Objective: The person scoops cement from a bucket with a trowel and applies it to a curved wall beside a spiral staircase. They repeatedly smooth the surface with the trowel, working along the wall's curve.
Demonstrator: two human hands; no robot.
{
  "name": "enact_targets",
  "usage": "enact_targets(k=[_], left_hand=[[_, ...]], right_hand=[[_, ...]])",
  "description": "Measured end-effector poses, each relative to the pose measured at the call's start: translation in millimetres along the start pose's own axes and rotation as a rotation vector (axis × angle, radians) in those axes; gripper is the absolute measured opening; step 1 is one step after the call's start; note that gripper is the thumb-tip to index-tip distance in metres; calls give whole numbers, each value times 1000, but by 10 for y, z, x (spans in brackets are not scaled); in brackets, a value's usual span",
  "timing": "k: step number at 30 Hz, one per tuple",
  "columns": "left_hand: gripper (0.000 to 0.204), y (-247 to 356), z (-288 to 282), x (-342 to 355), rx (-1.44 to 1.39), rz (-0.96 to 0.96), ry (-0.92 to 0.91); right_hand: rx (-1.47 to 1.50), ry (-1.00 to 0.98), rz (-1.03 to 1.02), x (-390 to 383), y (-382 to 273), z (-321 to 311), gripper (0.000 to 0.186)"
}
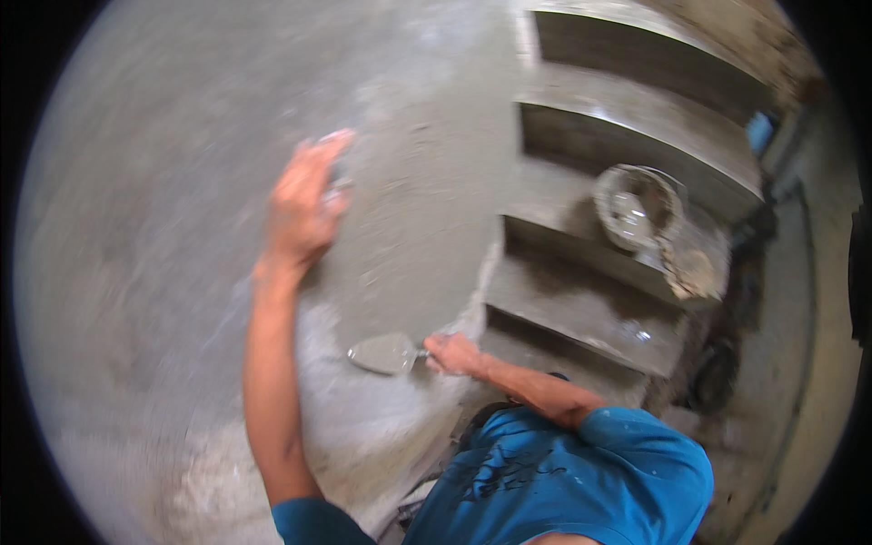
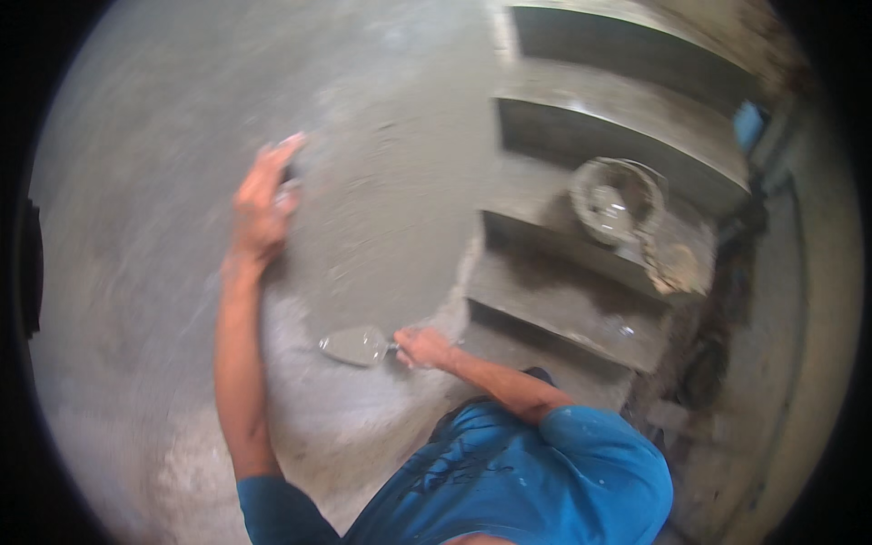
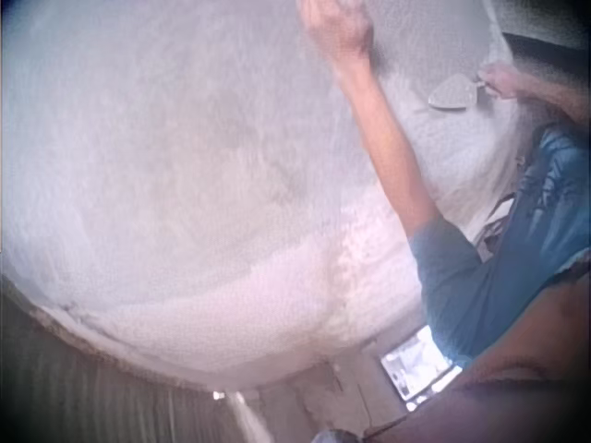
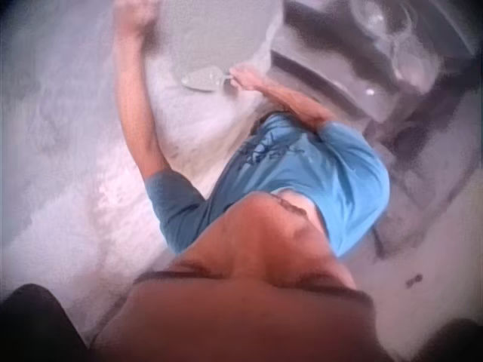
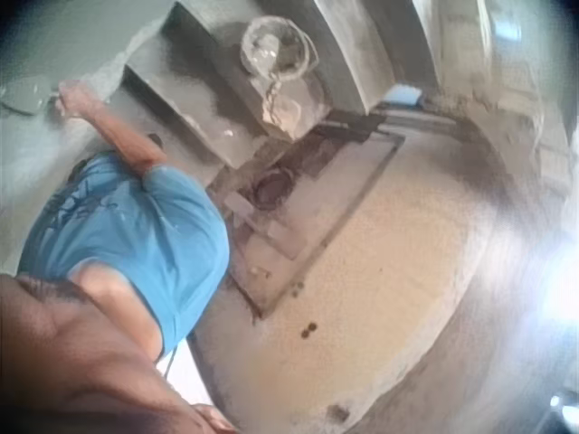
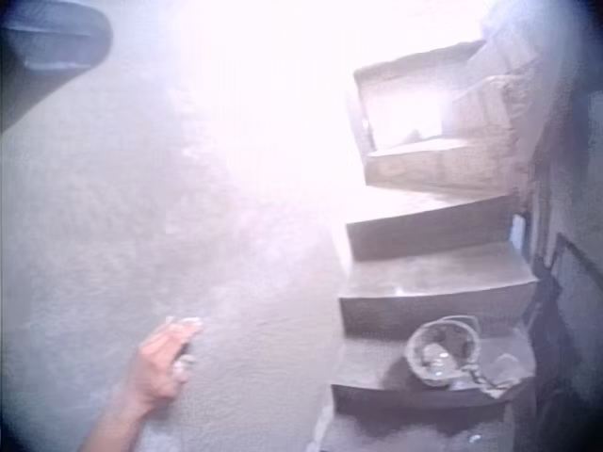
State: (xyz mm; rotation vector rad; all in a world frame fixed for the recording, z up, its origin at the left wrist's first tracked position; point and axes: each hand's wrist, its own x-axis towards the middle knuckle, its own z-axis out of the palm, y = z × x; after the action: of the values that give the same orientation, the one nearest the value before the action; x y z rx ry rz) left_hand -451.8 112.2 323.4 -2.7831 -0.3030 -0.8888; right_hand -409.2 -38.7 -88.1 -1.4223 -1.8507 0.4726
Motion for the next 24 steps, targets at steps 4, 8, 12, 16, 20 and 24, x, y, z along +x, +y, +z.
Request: enact_targets(k=[4,8,12,16,20,24], left_hand=[[55,148,24,-177,-110,-145,94],[67,476,564,-863,-511,-342,356],[59,1089,1729,-1737,-985,-642,420],[45,1923,2514,-2510,-1191,-1212,72],[41,2409,2889,-3160,-1184,-1245,-185],[38,2518,3189,-4073,-961,-1375,-375]], right_hand=[[-57,-71,340,-822,313,-455,34],[-201,-27,721,-1426,487,-1415,43],[-407,136,814,-1857,509,-2655,48],[-789,64,1079,-1984,767,-3810,46],[-1217,-92,980,-1929,1488,-4454,26],[-1192,-208,966,-1773,2175,-4442,22]])
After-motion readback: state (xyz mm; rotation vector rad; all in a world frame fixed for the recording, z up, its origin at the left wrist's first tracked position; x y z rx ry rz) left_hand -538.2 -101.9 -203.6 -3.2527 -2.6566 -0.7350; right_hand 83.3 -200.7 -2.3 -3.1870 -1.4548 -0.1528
